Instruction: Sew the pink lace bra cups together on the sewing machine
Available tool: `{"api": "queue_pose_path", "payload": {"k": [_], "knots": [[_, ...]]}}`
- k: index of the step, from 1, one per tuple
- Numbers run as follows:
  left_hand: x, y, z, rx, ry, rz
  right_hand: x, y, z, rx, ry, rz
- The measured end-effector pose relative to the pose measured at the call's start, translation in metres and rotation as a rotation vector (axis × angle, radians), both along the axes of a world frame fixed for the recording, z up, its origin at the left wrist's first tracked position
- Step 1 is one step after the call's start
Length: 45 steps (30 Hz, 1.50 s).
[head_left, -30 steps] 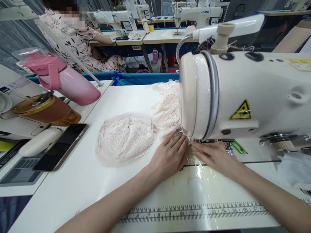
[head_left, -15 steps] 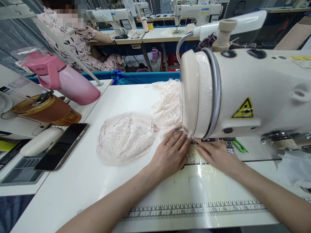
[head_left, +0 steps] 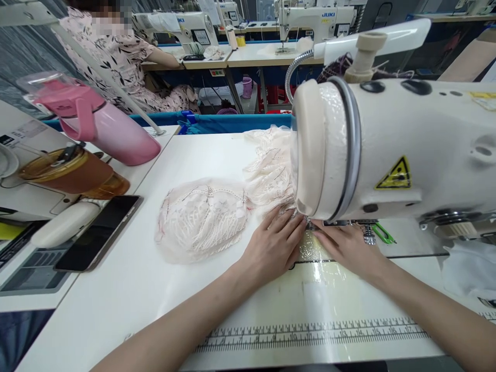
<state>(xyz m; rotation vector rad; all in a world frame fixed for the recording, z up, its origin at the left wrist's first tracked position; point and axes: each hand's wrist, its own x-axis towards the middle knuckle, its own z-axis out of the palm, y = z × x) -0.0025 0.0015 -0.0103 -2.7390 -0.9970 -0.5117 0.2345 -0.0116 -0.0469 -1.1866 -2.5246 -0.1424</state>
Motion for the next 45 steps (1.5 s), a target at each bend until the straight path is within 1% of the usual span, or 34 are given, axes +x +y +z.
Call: {"api": "queue_pose_path", "payload": {"k": [5,10,13,19,25,31,36,41,45], "knots": [[-0.001,0.002,-0.001,0.011,-0.037,-0.036,-0.001,0.001,-0.002,0.01,-0.081,-0.004],[-0.001,0.002,-0.001,-0.003,-0.034,-0.039,-0.002,0.002,-0.003,-0.003,-0.063,0.012],[-0.001,0.003,0.0,-0.015,-0.027,-0.039,-0.002,0.001,-0.001,-0.008,-0.045,0.03],[-0.001,0.002,-0.001,-0.031,-0.04,-0.034,-0.003,-0.003,0.005,0.041,-0.072,0.028],[-0.001,0.002,-0.001,-0.033,-0.039,-0.035,-0.007,-0.007,0.01,0.128,-0.232,0.034],[-0.001,0.003,0.0,-0.021,-0.05,-0.042,-0.006,-0.006,0.01,0.12,-0.27,0.025],[-0.001,0.003,0.0,-0.033,-0.051,-0.043,-0.007,-0.003,0.011,0.183,-0.321,0.032],[-0.001,0.003,-0.002,-0.035,-0.056,-0.042,-0.013,-0.005,0.017,0.336,-0.43,0.016],[-0.001,0.003,-0.002,-0.03,-0.069,-0.043,-0.014,-0.004,0.018,0.35,-0.362,0.024]]}}
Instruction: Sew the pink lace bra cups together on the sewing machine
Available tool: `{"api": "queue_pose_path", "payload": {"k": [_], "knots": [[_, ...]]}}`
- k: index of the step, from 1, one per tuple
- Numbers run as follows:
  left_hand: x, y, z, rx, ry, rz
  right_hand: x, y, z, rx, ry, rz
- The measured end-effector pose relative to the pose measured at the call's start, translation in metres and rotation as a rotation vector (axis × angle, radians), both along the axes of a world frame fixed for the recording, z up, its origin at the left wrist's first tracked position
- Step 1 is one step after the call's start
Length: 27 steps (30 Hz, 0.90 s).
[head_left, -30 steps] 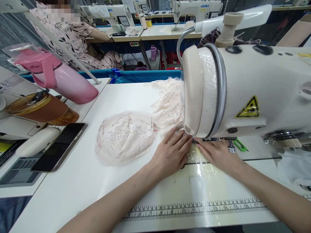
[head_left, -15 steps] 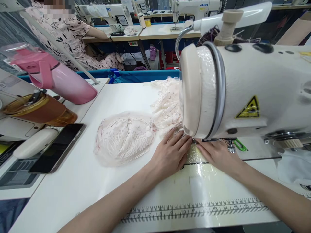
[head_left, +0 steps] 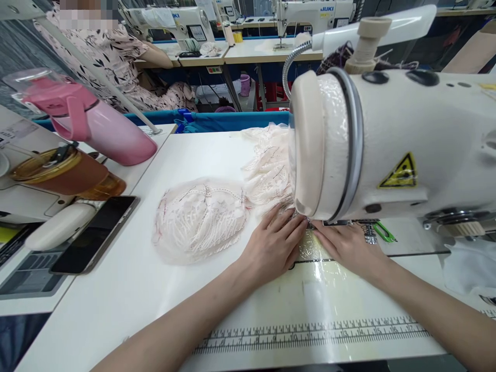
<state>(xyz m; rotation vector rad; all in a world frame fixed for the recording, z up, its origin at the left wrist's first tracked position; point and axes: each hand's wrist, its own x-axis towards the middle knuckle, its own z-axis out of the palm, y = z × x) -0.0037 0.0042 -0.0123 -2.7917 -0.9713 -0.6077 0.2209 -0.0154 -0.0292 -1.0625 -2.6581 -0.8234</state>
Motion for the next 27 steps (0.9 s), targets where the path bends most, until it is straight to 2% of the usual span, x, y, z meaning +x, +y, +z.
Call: {"api": "queue_pose_path", "payload": {"k": [4,10,20,27], "knots": [[0.0,0.0,0.001,0.001,-0.006,-0.004,0.003,0.002,-0.004,0.028,-0.027,0.034],[0.0,-0.001,0.001,0.008,-0.005,-0.002,0.0,0.004,-0.008,-0.013,0.104,-0.051],[0.0,0.001,0.001,-0.034,0.013,0.003,-0.001,0.0,-0.003,0.09,-0.115,-0.025],[0.001,0.002,0.004,-0.077,-0.001,0.009,-0.004,-0.001,0.005,0.088,-0.042,-0.028]]}}
